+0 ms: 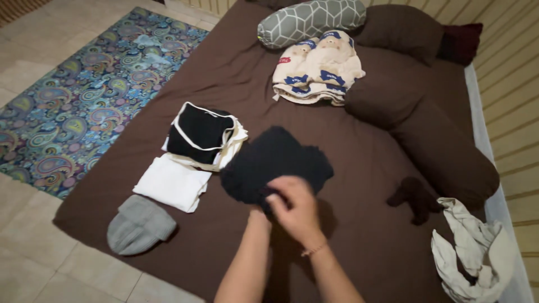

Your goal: Folding various shirts and items of clothing on a bed.

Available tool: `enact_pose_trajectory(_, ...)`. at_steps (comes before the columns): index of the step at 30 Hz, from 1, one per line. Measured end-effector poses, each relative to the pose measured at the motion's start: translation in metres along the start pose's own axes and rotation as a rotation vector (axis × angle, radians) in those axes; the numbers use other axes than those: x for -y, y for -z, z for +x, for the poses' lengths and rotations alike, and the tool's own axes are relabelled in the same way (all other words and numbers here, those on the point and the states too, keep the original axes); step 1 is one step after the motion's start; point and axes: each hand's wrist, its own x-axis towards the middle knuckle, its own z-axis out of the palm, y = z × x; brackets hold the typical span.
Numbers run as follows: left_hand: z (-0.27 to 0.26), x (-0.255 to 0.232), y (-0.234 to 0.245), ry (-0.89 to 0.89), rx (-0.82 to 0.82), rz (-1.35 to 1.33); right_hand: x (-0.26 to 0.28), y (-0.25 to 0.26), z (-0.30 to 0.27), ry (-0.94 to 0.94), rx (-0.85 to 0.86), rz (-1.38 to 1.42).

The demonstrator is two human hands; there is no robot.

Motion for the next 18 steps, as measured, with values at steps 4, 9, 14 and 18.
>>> enact_pose_trajectory(4,-0.007,-0.031,-0.058,0.07,0.034,0.03,-0.03,-0.011,0.002,-0.356,-0.539,0.214)
enact_pose_trajectory(9,-0.009,-0.105,-0.08,0.161,0.05,0.069,-0.061,-0.058,0.018,-0.757,-0.301,1.633)
enact_pose_trajectory(14,-0.001,-0.207,-0.099,0.242,0.052,0.117,-0.076,-0.118,0.044,-0.801,-0.229,1.44)
enact_pose_trajectory(18,0.031,-0.31,-0.047,0.309,0.05,0.142,-0.075,-0.157,0.082,-0.785,-0.223,1.322)
